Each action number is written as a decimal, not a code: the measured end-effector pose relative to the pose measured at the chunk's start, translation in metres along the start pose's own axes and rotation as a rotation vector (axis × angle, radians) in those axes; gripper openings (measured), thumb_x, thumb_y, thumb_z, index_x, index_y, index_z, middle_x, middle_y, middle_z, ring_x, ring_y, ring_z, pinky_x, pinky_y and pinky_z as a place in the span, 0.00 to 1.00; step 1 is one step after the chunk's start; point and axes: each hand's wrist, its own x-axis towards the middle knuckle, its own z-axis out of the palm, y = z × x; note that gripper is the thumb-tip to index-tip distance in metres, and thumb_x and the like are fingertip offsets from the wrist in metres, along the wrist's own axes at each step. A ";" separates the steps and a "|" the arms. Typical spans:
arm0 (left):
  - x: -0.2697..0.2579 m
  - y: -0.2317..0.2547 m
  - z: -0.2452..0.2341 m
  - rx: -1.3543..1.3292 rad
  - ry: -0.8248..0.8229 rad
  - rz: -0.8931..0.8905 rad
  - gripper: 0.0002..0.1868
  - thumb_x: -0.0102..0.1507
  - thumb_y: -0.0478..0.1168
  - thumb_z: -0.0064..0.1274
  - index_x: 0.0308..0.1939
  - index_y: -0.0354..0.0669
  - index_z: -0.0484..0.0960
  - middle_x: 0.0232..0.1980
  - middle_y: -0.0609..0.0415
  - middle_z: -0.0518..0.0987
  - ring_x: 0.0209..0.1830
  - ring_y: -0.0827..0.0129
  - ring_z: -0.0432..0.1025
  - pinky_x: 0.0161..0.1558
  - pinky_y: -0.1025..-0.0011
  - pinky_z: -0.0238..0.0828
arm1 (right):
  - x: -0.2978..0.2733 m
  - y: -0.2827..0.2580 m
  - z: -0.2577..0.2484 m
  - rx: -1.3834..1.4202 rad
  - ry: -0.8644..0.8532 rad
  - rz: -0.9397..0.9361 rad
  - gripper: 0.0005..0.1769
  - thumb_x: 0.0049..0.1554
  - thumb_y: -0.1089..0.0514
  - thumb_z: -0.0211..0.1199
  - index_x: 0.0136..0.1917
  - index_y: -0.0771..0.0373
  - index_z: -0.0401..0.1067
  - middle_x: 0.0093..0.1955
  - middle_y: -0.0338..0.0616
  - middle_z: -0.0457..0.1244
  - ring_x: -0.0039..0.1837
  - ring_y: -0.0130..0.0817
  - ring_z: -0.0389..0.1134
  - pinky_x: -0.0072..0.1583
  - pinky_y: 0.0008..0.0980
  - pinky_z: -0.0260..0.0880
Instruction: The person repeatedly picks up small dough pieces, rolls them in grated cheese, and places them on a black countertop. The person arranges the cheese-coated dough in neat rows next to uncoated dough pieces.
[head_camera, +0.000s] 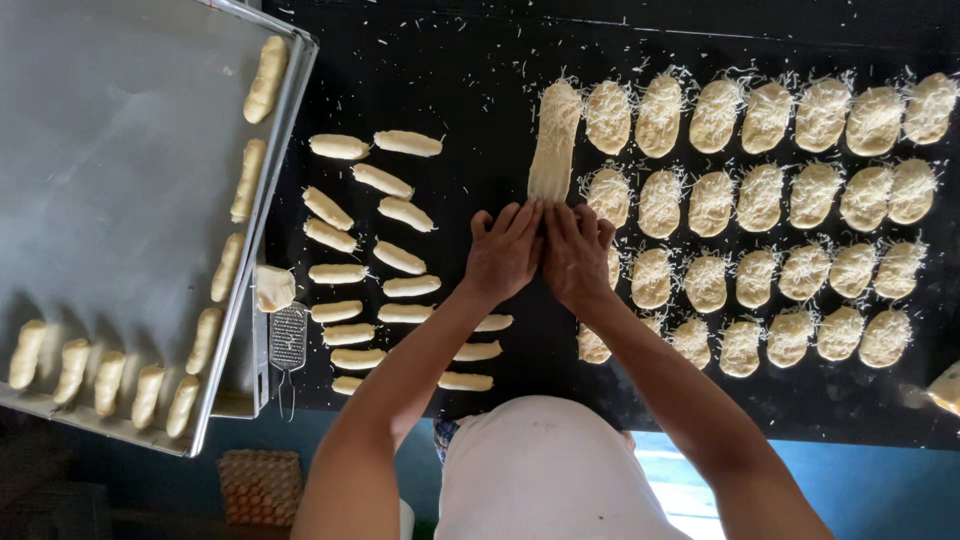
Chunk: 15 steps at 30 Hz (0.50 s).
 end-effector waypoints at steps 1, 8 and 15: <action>-0.002 -0.004 0.011 0.000 0.001 0.001 0.13 0.63 0.39 0.39 0.49 0.40 0.72 0.46 0.58 0.67 0.43 0.71 0.63 0.48 0.71 0.56 | 0.000 0.004 0.000 -0.001 0.001 0.000 0.25 0.45 0.60 0.50 0.58 0.63 0.64 0.52 0.43 0.57 0.53 0.41 0.55 0.50 0.36 0.45; 0.068 -0.061 0.072 -0.379 0.116 -0.124 0.06 0.60 0.39 0.41 0.37 0.44 0.72 0.41 0.56 0.69 0.38 0.62 0.69 0.37 0.70 0.65 | 0.063 0.070 0.025 0.159 0.040 0.097 0.03 0.50 0.57 0.56 0.40 0.54 0.68 0.36 0.36 0.59 0.41 0.41 0.61 0.40 0.36 0.56; 0.142 -0.086 0.106 -0.153 -0.207 -0.225 0.21 0.57 0.31 0.47 0.55 0.34 0.65 0.44 0.46 0.66 0.40 0.61 0.66 0.44 0.72 0.66 | 0.147 0.093 0.035 0.138 -0.431 0.160 0.34 0.43 0.75 0.51 0.64 0.62 0.59 0.64 0.50 0.53 0.63 0.45 0.50 0.58 0.43 0.46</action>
